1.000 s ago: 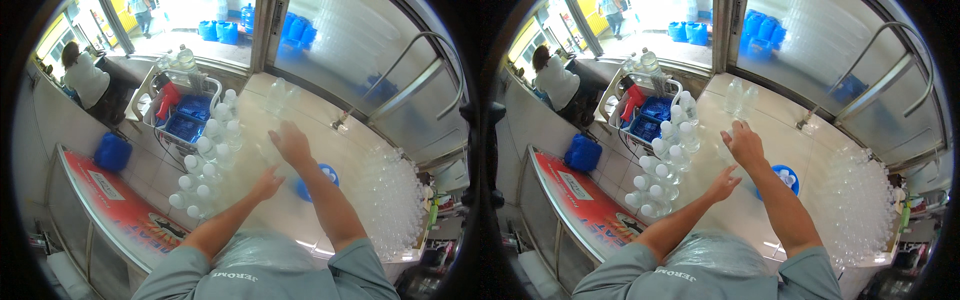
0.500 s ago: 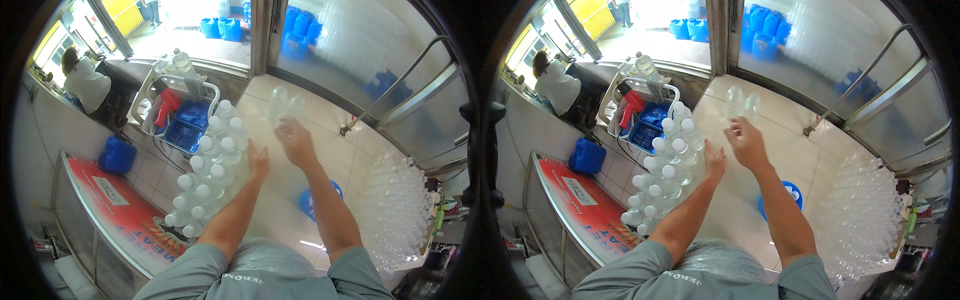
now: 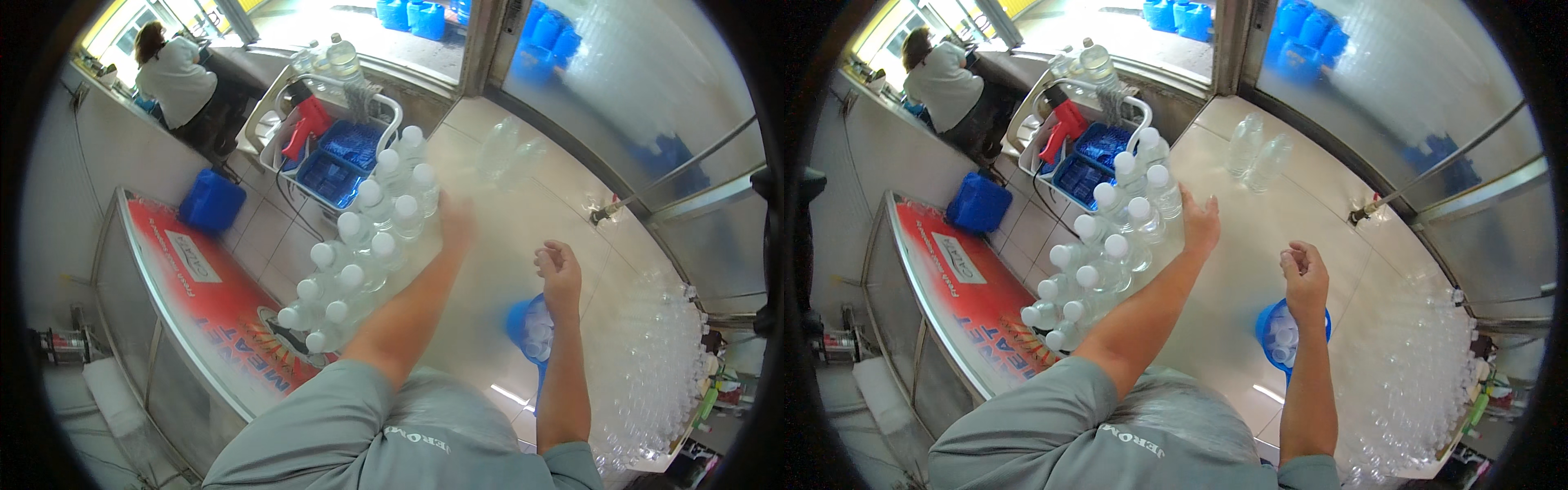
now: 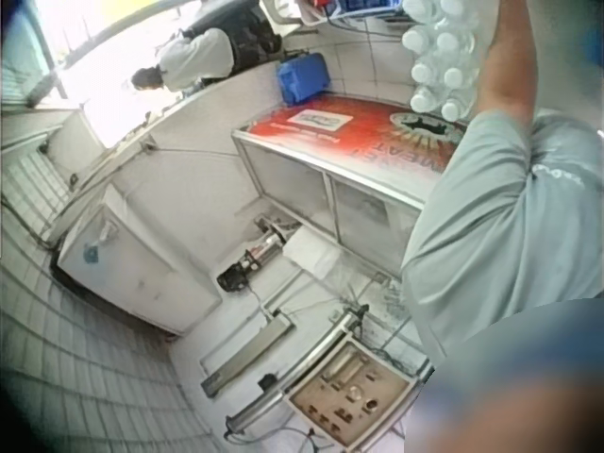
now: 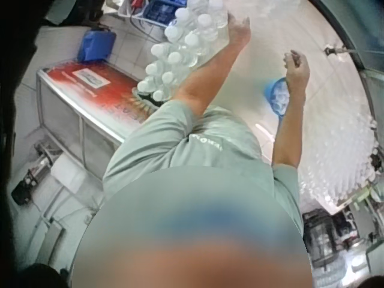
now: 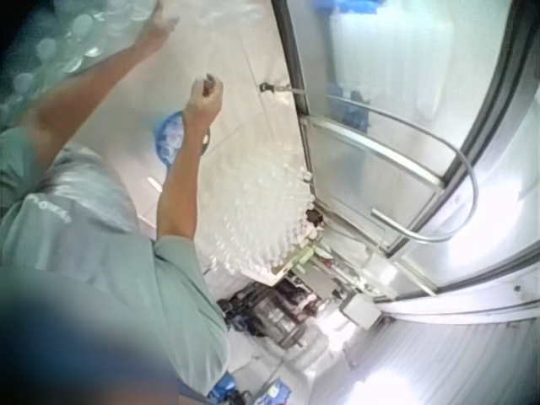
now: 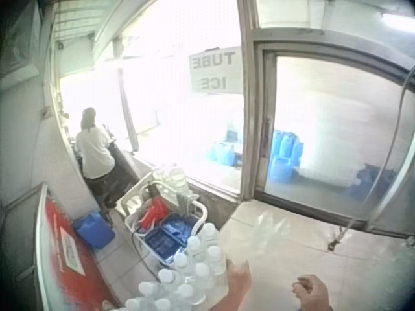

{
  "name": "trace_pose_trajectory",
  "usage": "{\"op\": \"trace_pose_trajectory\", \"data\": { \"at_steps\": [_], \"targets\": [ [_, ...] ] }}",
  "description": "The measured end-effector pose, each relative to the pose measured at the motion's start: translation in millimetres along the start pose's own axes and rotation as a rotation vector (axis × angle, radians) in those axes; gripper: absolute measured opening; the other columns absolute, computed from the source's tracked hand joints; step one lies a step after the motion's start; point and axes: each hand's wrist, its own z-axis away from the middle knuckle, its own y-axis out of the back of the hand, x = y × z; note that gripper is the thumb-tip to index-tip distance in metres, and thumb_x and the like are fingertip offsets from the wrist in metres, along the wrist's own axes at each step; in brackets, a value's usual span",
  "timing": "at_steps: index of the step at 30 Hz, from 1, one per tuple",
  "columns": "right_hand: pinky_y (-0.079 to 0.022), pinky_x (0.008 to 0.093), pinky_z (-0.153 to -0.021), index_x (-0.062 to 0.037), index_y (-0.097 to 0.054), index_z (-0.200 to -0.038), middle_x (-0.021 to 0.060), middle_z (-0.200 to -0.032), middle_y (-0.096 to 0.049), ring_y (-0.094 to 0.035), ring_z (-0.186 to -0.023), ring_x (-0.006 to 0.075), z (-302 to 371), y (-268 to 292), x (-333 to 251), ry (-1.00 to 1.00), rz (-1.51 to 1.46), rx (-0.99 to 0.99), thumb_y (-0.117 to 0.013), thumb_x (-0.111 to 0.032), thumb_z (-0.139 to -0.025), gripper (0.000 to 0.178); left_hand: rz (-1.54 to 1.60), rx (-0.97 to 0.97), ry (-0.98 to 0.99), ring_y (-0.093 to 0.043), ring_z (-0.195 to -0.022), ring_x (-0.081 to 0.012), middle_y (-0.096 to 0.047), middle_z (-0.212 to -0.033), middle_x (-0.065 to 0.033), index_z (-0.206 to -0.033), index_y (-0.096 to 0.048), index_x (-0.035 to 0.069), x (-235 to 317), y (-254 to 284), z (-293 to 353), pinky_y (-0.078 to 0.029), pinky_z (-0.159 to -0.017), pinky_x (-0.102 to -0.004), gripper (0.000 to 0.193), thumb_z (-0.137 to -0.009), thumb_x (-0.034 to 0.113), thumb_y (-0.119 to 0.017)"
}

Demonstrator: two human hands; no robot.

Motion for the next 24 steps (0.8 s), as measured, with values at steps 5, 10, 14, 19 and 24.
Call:
{"op": "trace_pose_trajectory", "data": {
  "at_steps": [5,10,14,19,24],
  "targets": [
    [-0.055,0.0288,-0.079,0.0025,-0.064,-0.124,0.0095,-0.100,-0.071,-0.067,-0.089,0.0147,-1.8,-5.4,-0.4,0.028,0.043,0.001,-0.068,-0.018,-0.100,0.032,0.013,-0.019,-0.020,-0.024,-0.155,-0.0460,-0.029,-0.163,-0.0365,-0.156,-0.023,-0.017,3.1,9.1,12.4,-0.018,-0.129,-0.0458,0.079,-0.103,0.030,-0.059],
    [-0.055,0.0303,-0.082,0.0032,-0.064,-0.123,0.0108,-0.100,-0.071,-0.068,-0.090,0.0159,-2.6,-8.1,6.1,0.031,0.071,0.009,-0.069,-0.019,-0.100,0.033,0.077,-0.016,-0.051,-0.016,-0.158,-0.0433,-0.019,-0.167,-0.0350,-0.159,-0.014,-0.015,12.1,16.7,19.0,-0.012,-0.130,-0.0435,0.083,-0.102,0.027,-0.059],
    [-0.055,0.0305,-0.083,0.0021,-0.065,-0.123,0.0108,-0.101,-0.072,-0.068,-0.090,0.0155,-1.8,-7.3,3.6,0.053,0.083,0.031,-0.069,-0.018,-0.099,0.031,0.084,-0.127,0.029,-0.007,-0.161,-0.0397,-0.010,-0.170,-0.0328,-0.161,-0.006,-0.014,12.1,21.3,29.6,-0.005,-0.131,-0.0399,0.088,-0.101,0.023,-0.059],
    [-0.055,0.0315,-0.084,0.0002,-0.068,-0.120,0.0106,-0.100,-0.073,-0.069,-0.089,0.0175,24.2,1.5,-19.9,0.228,0.240,0.182,-0.068,-0.015,-0.098,0.027,-0.013,-0.098,-0.028,-0.028,-0.151,-0.0375,-0.018,-0.167,-0.0296,-0.162,-0.007,-0.010,9.3,16.6,27.7,-0.031,-0.122,-0.0401,0.089,-0.100,0.020,-0.063],
    [-0.056,0.0346,-0.082,-0.0004,-0.069,-0.118,0.0121,-0.096,-0.074,-0.072,-0.089,0.0236,79.7,39.7,-41.2,0.124,0.420,0.112,-0.069,-0.012,-0.094,0.026,0.179,-0.206,-0.039,-0.071,-0.093,-0.0268,-0.069,-0.111,-0.0174,-0.167,-0.014,0.006,46.8,12.8,15.8,-0.058,-0.081,-0.0364,0.089,-0.097,0.014,-0.068]
  ]
}}
